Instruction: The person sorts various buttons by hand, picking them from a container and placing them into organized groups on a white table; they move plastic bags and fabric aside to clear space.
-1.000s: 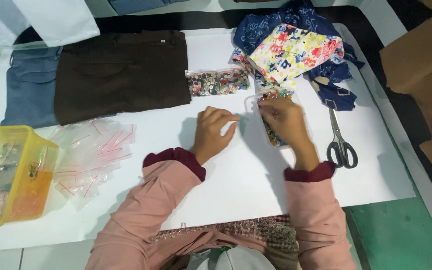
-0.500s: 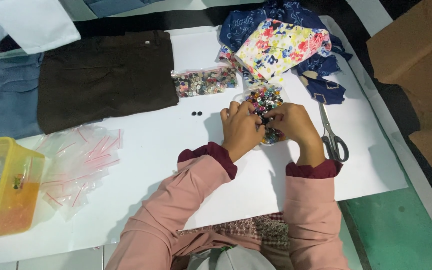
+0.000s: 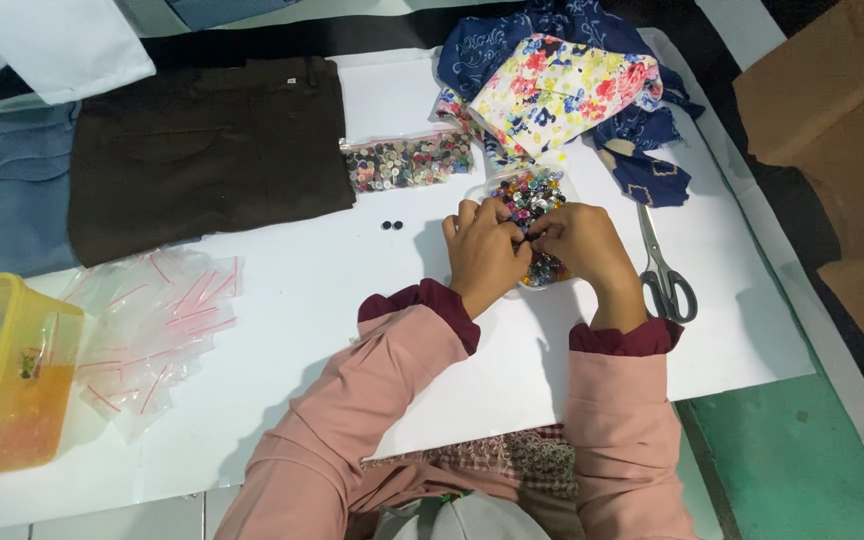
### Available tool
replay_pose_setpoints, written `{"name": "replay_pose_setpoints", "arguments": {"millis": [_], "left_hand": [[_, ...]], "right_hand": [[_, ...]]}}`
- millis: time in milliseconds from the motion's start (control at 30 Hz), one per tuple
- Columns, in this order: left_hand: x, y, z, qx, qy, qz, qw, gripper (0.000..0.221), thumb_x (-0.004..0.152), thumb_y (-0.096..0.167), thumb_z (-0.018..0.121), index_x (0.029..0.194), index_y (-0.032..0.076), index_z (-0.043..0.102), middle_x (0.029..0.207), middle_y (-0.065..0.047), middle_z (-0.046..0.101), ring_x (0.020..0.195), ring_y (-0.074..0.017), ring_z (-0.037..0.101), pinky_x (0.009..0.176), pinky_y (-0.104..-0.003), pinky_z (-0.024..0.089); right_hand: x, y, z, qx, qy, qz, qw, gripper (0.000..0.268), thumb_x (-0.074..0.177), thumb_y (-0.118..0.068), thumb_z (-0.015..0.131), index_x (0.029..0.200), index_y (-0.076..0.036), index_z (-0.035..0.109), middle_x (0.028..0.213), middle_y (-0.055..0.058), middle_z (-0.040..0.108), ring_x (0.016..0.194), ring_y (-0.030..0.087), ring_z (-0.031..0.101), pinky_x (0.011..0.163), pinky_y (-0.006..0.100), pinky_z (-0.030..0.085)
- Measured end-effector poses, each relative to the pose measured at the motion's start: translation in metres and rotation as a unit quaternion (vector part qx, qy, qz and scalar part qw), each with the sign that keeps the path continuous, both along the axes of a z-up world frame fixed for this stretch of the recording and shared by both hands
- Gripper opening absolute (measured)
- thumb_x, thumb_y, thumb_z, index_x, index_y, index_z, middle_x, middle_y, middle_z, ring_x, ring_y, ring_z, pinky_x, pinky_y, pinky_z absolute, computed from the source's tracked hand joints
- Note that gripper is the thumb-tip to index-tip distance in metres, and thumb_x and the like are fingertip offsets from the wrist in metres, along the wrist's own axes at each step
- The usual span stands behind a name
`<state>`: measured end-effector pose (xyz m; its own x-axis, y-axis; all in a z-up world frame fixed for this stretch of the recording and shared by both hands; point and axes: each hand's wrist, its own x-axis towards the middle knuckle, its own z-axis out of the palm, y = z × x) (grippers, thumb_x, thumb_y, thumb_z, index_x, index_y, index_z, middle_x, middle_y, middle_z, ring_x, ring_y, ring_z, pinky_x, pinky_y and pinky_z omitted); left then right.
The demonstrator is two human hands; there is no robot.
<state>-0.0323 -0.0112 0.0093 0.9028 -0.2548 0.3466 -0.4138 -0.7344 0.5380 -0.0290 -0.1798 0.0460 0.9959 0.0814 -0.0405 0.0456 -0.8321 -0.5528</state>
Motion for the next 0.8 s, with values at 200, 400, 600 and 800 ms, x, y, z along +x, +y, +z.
{"name": "replay_pose_setpoints", "arguments": {"millis": [200, 400, 600, 800], "left_hand": [[-0.002, 0.002, 0.002, -0.036, -0.017, -0.010, 0.999, 0.012, 0.085, 0.024, 0.073, 0.081, 0.013, 0.070, 0.103, -0.001, 0.050, 0.108, -0.0236, 0.041, 0.095, -0.050, 0.027], [0.001, 0.032, 0.009, -0.049, -0.101, -0.016, 0.994, 0.011, 0.086, 0.026, 0.075, 0.084, 0.016, 0.071, 0.109, -0.001, 0.057, 0.110, -0.0254, 0.046, 0.094, -0.052, 0.032], [-0.004, 0.108, 0.011, -0.028, -0.160, 0.060, 0.985, 0.011, 0.084, 0.024, 0.077, 0.086, 0.022, 0.067, 0.107, 0.005, 0.058, 0.108, -0.0255, 0.049, 0.090, -0.051, 0.035], [-0.008, 0.169, 0.000, 0.011, -0.053, 0.121, 0.991, 0.009, 0.093, 0.027, 0.076, 0.087, 0.021, 0.071, 0.104, 0.005, 0.060, 0.111, -0.0213, 0.049, 0.094, -0.048, 0.032]], "right_hand": [[-0.002, 0.001, 0.007, 0.016, -0.016, -0.017, 1.000, 0.027, 0.079, -0.006, 0.082, 0.106, -0.009, 0.081, 0.082, 0.014, 0.075, 0.081, 0.033, 0.073, 0.075, 0.040, 0.057], [-0.004, 0.013, 0.008, 0.070, -0.157, -0.005, 0.985, 0.018, 0.083, -0.009, 0.087, 0.099, -0.007, 0.081, 0.075, 0.011, 0.070, 0.068, 0.028, 0.066, 0.066, 0.036, 0.054], [-0.004, 0.064, -0.004, 0.129, -0.343, 0.072, 0.928, 0.021, 0.082, -0.012, 0.091, 0.097, -0.010, 0.075, 0.076, 0.005, 0.068, 0.065, 0.021, 0.064, 0.061, 0.033, 0.055], [-0.008, 0.127, -0.025, 0.172, -0.217, 0.098, 0.956, 0.022, 0.077, -0.012, 0.090, 0.093, -0.011, 0.075, 0.073, 0.005, 0.070, 0.066, 0.018, 0.065, 0.060, 0.027, 0.057]]}}
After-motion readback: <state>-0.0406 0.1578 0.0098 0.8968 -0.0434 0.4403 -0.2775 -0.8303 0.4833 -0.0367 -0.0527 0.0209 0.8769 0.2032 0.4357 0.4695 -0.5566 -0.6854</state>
